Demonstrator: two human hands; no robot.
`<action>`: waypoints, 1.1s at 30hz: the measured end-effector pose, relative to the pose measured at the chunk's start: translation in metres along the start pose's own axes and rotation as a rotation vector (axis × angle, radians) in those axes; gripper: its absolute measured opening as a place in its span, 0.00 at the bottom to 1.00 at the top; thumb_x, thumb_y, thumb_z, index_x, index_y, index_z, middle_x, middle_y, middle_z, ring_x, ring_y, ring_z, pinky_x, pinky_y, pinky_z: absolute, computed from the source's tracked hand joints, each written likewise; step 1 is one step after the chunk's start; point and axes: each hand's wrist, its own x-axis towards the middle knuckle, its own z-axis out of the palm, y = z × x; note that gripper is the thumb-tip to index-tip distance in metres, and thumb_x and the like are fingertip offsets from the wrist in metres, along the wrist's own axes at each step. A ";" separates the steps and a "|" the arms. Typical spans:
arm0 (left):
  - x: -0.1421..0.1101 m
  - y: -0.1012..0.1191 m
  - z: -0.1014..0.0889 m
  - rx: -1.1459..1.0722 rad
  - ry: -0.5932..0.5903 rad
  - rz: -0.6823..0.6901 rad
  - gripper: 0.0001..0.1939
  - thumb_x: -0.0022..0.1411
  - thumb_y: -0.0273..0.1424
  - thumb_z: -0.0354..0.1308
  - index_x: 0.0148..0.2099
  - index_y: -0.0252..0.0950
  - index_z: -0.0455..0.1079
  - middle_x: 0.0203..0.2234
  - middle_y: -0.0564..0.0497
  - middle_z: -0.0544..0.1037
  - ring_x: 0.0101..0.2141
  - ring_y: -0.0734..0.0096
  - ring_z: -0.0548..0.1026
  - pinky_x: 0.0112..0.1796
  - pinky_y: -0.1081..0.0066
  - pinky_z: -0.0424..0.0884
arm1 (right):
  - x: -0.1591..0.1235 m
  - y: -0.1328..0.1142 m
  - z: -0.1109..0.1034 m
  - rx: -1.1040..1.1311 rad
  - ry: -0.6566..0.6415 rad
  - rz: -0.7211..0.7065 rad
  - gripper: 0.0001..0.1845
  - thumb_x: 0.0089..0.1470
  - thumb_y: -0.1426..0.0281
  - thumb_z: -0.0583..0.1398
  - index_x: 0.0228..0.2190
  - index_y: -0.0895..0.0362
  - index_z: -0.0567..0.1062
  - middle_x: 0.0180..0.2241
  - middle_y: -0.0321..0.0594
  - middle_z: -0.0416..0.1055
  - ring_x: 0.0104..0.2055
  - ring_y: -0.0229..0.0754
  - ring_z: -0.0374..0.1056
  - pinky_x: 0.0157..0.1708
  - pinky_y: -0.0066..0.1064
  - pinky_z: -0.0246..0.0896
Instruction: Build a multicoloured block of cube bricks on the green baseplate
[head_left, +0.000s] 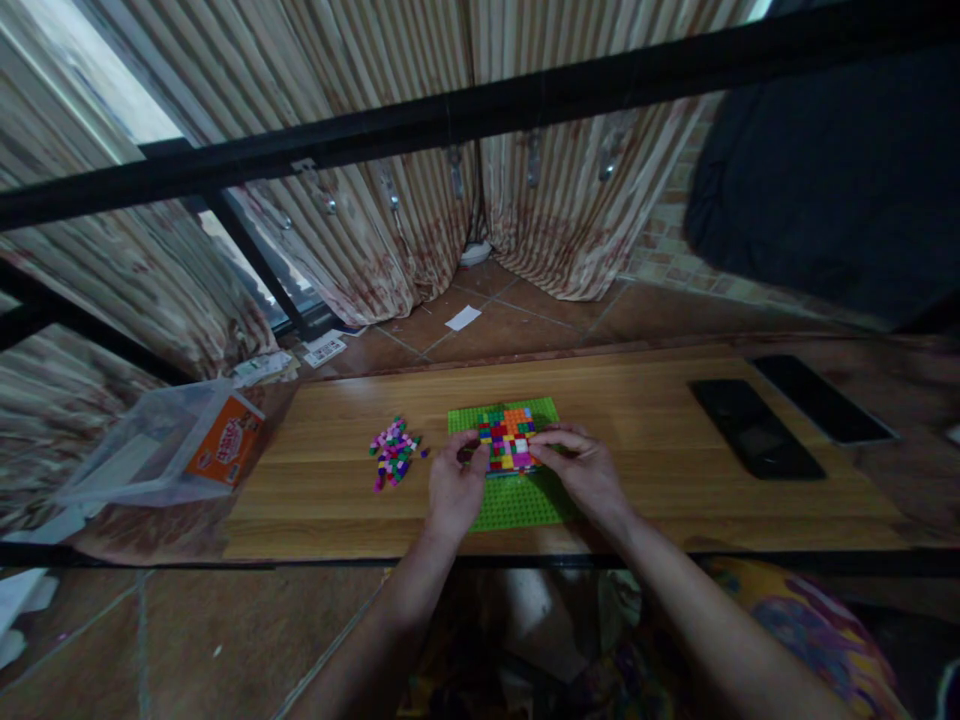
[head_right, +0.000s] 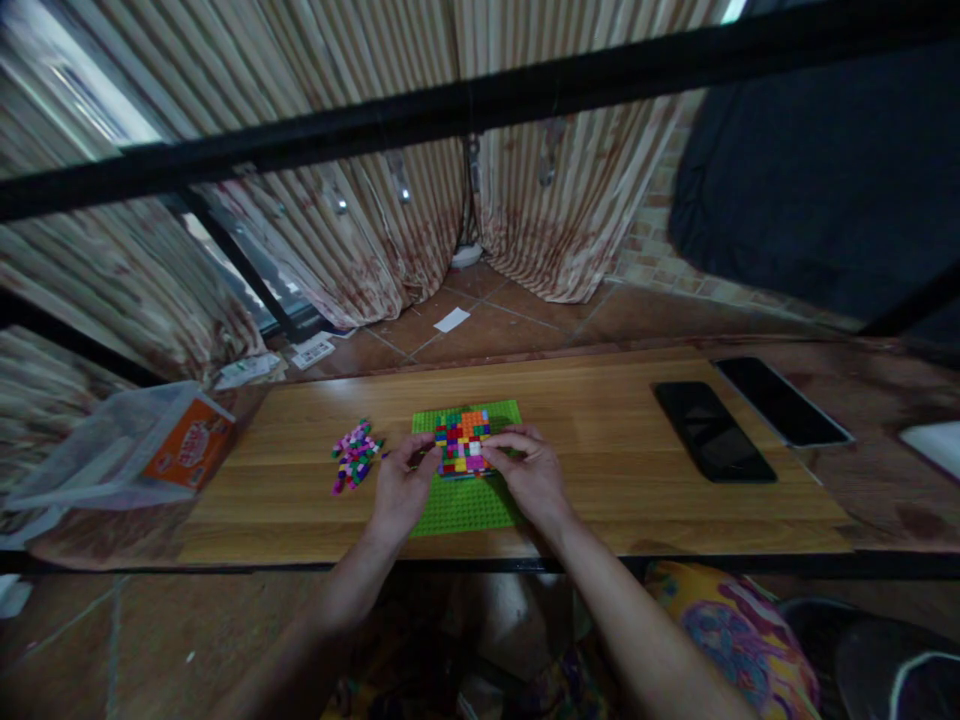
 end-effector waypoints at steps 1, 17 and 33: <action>0.000 -0.001 0.001 -0.004 -0.001 -0.004 0.10 0.55 0.28 0.59 0.41 0.34 0.73 0.32 0.49 0.79 0.31 0.72 0.76 0.35 0.71 0.71 | 0.000 0.000 0.000 0.008 0.004 0.005 0.09 0.40 0.59 0.69 0.24 0.50 0.82 0.36 0.39 0.71 0.42 0.45 0.67 0.44 0.39 0.61; 0.000 -0.004 0.003 -0.114 0.007 -0.028 0.10 0.51 0.30 0.62 0.37 0.34 0.73 0.30 0.51 0.79 0.31 0.72 0.76 0.36 0.71 0.72 | 0.000 -0.010 0.015 0.389 0.048 0.319 0.17 0.27 0.65 0.73 0.24 0.53 0.76 0.24 0.31 0.72 0.27 0.37 0.66 0.31 0.31 0.62; -0.009 -0.015 -0.022 -0.077 0.032 -0.041 0.14 0.56 0.38 0.57 0.39 0.35 0.74 0.30 0.50 0.78 0.31 0.72 0.74 0.33 0.73 0.69 | -0.001 -0.014 -0.016 0.389 0.136 0.382 0.17 0.36 0.56 0.70 0.24 0.55 0.76 0.29 0.39 0.75 0.28 0.38 0.67 0.25 0.28 0.62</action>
